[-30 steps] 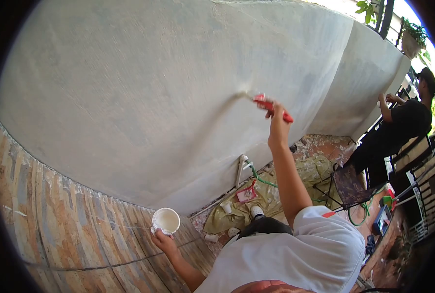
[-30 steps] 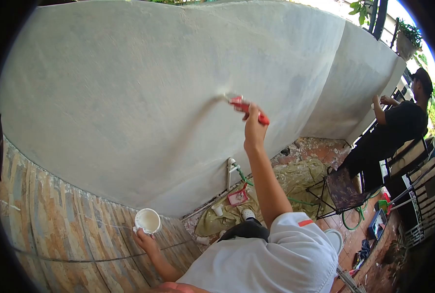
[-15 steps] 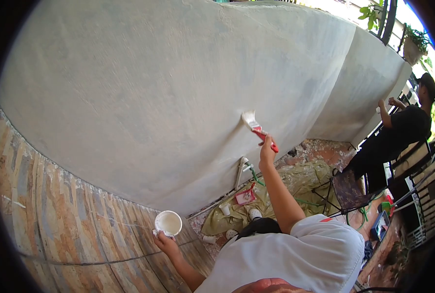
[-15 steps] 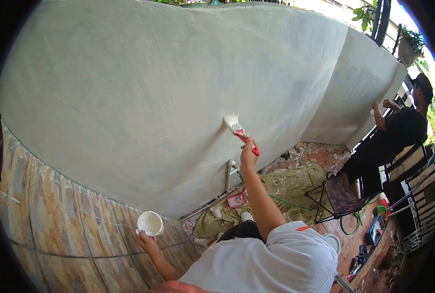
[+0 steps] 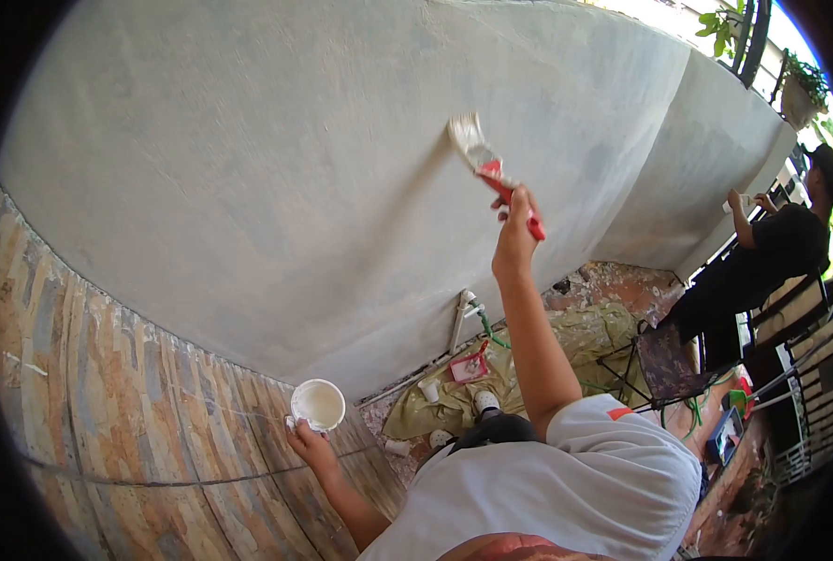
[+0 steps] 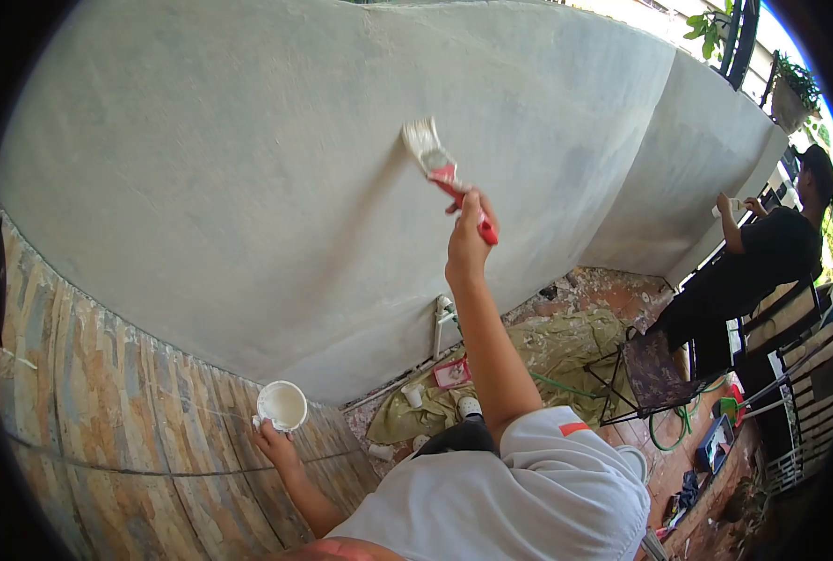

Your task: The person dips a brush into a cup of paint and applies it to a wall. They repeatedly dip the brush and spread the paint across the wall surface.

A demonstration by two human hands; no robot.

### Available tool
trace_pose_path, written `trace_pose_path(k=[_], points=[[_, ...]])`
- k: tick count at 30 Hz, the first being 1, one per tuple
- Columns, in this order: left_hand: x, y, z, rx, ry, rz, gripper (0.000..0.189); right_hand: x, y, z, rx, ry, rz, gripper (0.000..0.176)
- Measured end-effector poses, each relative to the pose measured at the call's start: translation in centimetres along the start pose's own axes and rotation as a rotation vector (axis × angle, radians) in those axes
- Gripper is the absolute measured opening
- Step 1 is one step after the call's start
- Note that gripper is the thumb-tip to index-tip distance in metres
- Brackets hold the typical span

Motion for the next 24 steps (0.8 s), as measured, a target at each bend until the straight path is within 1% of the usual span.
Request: trace_pose_path(k=[1,2,3,4,5,7,8,10,11,12,15,17,18,19,21,23,24], points=[[-0.2,-0.3,0.1,-0.006,-0.066,-0.004,0.046,2.1,3.9,-2.1,-0.113,0.019,-0.03,0.027],[0.0,-0.2,-0.1,-0.006,-0.059,-0.005,0.046,5.1,8.4,-4.6,-0.214,0.071,-0.136,0.028],[0.1,-0.2,-0.5,-0.001,-0.045,-0.008,0.045,7.5,11.2,-7.2,-0.265,0.093,-0.268,0.031],[0.2,-0.3,-0.7,0.002,-0.035,-0.013,0.044,9.6,13.4,-9.9,-0.459,0.116,-0.31,0.031],[0.6,-0.6,-0.6,0.003,-0.036,-0.012,0.044,10.5,14.2,-11.0,-0.46,0.118,-0.311,0.031],[0.5,-0.8,-0.2,0.007,-0.095,0.019,0.043,11.1,14.1,-12.2,-0.512,0.239,-0.319,0.03],[0.6,-0.9,-0.3,0.004,-0.093,0.02,0.043,10.6,14.2,-11.7,-0.548,0.152,-0.292,0.028],[1.1,0.3,-1.4,0.002,0.025,-0.006,0.04,5.5,9.2,-7.9,-0.461,0.04,-0.235,0.026],[1.1,0.4,-1.2,0.005,0.029,0.0,0.04,2.4,5.3,-5.6,-0.343,0.011,-0.185,0.026],[1.3,0.3,-1.0,0.006,0.034,0.009,0.039,0.0,2.0,-3.2,-0.3,-0.02,-0.169,0.028],[1.9,0.8,-1.1,0.015,0.067,0.018,0.037,-6.2,-8.4,1.9,0.093,-0.156,0.116,0.028],[1.7,0.9,-0.5,-0.06,0.018,-0.033,0.038,-7.9,-13.6,2.8,0.289,-0.151,0.246,0.027],[1.6,1.1,-0.8,-0.058,0.023,-0.036,0.038,-8.1,-13.8,3.1,0.291,-0.134,0.278,0.026],[1.6,1.3,-1.2,-0.048,0.047,-0.044,0.038,-8.0,-12.6,3.0,0.289,-0.139,0.28,0.026],[1.7,1.4,-1.6,-0.041,0.07,-0.058,0.038,-6.4,-5.0,2.4,0.075,-0.142,-0.031,0.028],[1.9,0.5,-1.7,0.017,0.102,-0.06,0.039,-3.4,1.6,-0.7,0.006,-0.086,-0.042,0.029],[1.9,0.5,-1.9,0.015,0.103,-0.074,0.039,-1.1,3.3,-2.7,0.044,0.012,-0.132,0.029]])
Point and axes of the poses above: each hand's wrist, its own z-axis towards the middle knuckle, its own x-axis out of the back of the hand, y = z × x, the point moved 9 cm from there along z, towards the middle knuckle, and after that the axes turned 6 degrees about x, right-handed, at the moved point
